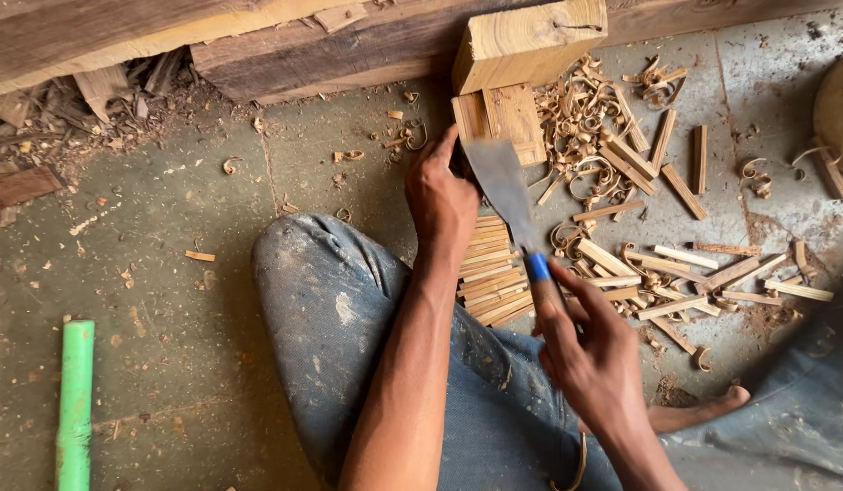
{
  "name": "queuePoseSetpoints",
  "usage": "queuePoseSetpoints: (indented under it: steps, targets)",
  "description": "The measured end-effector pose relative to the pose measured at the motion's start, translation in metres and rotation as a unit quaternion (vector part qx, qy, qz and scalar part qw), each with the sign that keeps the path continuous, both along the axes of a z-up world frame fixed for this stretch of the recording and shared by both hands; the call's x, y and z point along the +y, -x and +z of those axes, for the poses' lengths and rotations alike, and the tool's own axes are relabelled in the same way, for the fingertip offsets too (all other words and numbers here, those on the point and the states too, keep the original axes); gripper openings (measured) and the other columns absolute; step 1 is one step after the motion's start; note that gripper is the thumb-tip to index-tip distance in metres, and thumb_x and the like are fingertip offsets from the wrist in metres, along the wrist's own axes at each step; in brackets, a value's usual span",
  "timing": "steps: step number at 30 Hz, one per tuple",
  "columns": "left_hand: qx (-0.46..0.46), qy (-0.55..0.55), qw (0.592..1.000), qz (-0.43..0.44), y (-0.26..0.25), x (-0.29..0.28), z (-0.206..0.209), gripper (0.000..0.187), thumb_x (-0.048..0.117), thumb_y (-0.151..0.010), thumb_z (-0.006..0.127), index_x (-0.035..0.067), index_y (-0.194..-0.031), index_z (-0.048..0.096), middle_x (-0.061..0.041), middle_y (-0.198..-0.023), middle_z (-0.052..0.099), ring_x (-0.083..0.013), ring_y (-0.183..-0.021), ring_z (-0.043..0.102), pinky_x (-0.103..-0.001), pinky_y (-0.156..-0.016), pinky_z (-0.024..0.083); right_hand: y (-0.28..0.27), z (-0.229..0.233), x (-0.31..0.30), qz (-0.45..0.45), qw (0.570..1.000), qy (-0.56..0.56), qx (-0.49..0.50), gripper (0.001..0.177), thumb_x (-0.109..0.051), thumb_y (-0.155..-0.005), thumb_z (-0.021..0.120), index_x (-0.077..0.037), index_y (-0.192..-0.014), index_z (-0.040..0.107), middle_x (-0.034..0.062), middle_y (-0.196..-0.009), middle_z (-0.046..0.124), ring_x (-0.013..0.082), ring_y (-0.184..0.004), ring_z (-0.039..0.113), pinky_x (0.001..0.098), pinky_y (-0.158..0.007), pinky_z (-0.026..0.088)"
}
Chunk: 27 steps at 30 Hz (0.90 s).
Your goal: The person sits on the floor and uses a hand scraper to shave thin strips from a wooden block. They gather the strips into a small pile while handling the wood by hand.
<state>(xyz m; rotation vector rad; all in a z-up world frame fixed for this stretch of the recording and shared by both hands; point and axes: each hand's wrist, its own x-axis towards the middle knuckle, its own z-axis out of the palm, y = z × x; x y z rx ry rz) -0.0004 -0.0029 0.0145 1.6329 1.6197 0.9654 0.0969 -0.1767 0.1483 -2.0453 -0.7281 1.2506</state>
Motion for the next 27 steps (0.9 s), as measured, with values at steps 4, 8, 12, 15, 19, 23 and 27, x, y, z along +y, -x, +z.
queuePoseSetpoints:
  steps: [4,8,12,15,19,23,27]
  targets:
    - [0.003,0.125,0.992,0.006,0.0,0.004,-0.006,0.05,-0.001,-0.08,0.074,-0.002,-0.129,0.063,-0.021,-0.125,0.07,-0.0293,-0.113,0.07,-0.041,-0.099,0.057,0.003,-0.015,0.024,-0.009,0.998,-0.057,0.011,0.053,-0.02,-0.096,0.059,-0.011,-0.148,0.052,0.0094,-0.073,0.066,0.0129,-0.044,0.051,0.0302,-0.035,0.04]
    - [0.021,0.041,0.999,0.004,-0.001,0.004,-0.007,0.055,-0.006,-0.078,0.073,-0.001,-0.132,0.063,-0.021,-0.126,0.071,-0.0296,-0.113,0.07,-0.04,-0.099,0.058,-0.001,-0.004,0.02,0.02,0.999,-0.004,-0.037,0.056,-0.022,-0.095,0.057,-0.016,-0.15,0.052,0.0084,-0.072,0.068,0.0121,-0.045,0.051,0.0298,-0.036,0.041]
    - [0.025,-0.06,0.998,0.0,0.003,0.0,-0.002,0.071,-0.016,-0.068,0.068,0.0,-0.136,0.063,-0.023,-0.132,0.07,-0.0343,-0.12,0.068,-0.042,-0.107,0.054,0.004,0.01,0.009,0.001,0.999,0.032,-0.013,0.059,-0.025,-0.094,0.059,-0.017,-0.152,0.051,0.008,-0.07,0.068,0.0116,-0.044,0.052,0.0288,-0.038,0.042]
    - [-0.028,0.188,0.982,0.0,0.0,0.004,0.007,0.076,-0.003,-0.076,0.075,0.009,-0.147,0.051,-0.017,-0.125,0.069,-0.0292,-0.112,0.07,-0.038,-0.096,0.057,0.004,0.004,0.026,-0.013,1.0,-0.004,0.019,0.055,-0.026,-0.098,0.058,-0.012,-0.151,0.054,0.0088,-0.069,0.062,0.0113,-0.045,0.046,0.0283,-0.038,0.036]
    - [-0.031,0.069,0.997,0.005,0.003,0.0,0.017,0.073,0.003,-0.076,0.084,0.001,-0.142,0.053,-0.022,-0.13,0.067,-0.0328,-0.115,0.068,-0.04,-0.1,0.053,0.0,-0.009,0.05,0.006,0.998,-0.057,0.003,0.055,-0.025,-0.097,0.059,-0.007,-0.148,0.049,0.0072,-0.073,0.065,0.01,-0.047,0.05,0.0282,-0.037,0.038]
    - [-0.018,0.084,0.996,0.005,0.0,0.005,0.018,0.075,0.004,-0.076,0.083,0.004,-0.144,0.052,-0.019,-0.128,0.07,-0.03,-0.113,0.07,-0.039,-0.1,0.055,-0.002,-0.003,0.04,0.0,1.0,-0.016,-0.012,0.055,-0.028,-0.096,0.058,-0.01,-0.148,0.052,0.0071,-0.071,0.066,0.0115,-0.046,0.05,0.0291,-0.036,0.04]
    - [-0.047,0.194,0.98,-0.01,0.0,0.002,0.009,0.078,-0.002,-0.08,0.066,0.012,-0.154,0.045,-0.015,-0.129,0.07,-0.0279,-0.103,0.075,-0.036,-0.086,0.064,0.004,0.002,0.031,0.003,1.0,-0.016,-0.016,0.056,-0.027,-0.095,0.058,-0.012,-0.149,0.052,0.0063,-0.071,0.067,0.0099,-0.048,0.052,0.0267,-0.04,0.043]
